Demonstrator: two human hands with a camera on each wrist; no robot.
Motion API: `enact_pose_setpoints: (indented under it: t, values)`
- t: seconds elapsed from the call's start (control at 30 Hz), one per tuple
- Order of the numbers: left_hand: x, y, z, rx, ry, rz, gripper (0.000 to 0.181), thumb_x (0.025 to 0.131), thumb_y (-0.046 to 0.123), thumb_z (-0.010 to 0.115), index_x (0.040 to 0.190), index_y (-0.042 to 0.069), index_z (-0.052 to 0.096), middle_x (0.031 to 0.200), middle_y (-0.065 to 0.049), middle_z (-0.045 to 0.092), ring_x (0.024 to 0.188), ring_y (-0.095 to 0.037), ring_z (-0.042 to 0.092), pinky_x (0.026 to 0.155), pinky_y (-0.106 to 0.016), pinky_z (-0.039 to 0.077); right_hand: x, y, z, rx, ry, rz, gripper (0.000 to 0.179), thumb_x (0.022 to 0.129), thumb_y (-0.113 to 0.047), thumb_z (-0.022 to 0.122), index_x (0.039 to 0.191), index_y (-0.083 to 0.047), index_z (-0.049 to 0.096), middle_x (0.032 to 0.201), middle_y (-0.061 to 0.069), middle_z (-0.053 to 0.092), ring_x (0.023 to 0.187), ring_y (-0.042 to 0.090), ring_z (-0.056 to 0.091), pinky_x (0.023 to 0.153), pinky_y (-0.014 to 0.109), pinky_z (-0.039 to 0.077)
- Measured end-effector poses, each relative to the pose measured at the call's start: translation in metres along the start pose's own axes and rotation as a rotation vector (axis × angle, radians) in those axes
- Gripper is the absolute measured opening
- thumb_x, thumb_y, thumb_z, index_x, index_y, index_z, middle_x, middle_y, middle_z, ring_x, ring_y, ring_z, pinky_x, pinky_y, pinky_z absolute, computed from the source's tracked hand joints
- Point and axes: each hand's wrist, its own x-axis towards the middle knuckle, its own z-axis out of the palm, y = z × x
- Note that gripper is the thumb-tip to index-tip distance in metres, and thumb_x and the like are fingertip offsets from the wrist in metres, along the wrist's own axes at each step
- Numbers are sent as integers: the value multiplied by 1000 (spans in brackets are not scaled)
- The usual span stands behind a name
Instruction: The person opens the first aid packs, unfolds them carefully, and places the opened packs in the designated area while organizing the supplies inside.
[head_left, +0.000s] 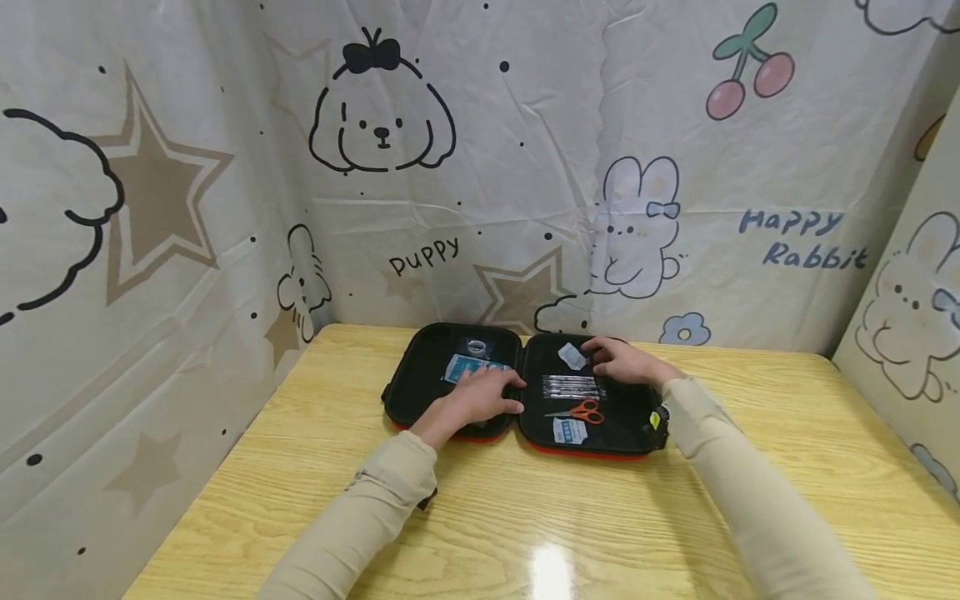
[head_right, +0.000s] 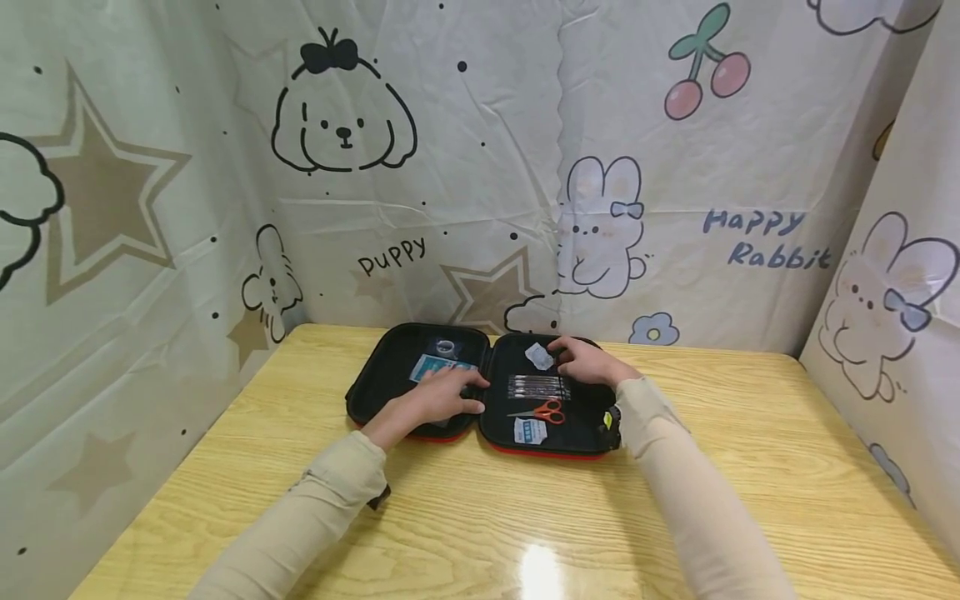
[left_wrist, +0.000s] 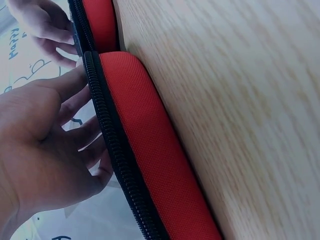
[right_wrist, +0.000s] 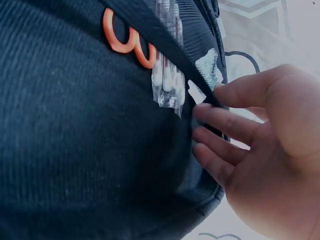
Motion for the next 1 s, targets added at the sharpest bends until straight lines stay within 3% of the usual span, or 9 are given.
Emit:
enact_pose_setpoints:
  t: [0.3, 0.6, 1.0]
  values:
    - [0, -1, 0, 8, -3, -12, 42, 95, 40, 66, 134, 27, 60, 143, -1, 56, 135, -27, 45, 109, -50, 31, -4, -2, -3, 0, -7, 19, 50, 97, -9, 56, 143, 5, 42, 139, 33, 50, 129, 46, 50, 104, 56, 44]
    - [-1, 1, 0, 16, 0, -8, 42, 94, 40, 66, 134, 28, 60, 142, -1, 56, 135, -27, 45, 109, -51, 30, -7, -6, 0, 99, -92, 57, 79, 93, -22, 65, 156, -3, 21, 155, 32, 31, 144, 47, 31, 114, 59, 30]
    - [-4, 0, 1, 4, 12, 6, 42, 96, 41, 63, 137, 28, 58, 145, -3, 53, 141, -31, 39, 116, -56, 23, -14, 1, -4, 63, -122, 17, 72, 96, -20, 62, 154, 1, 25, 152, 33, 36, 141, 48, 36, 113, 59, 33]
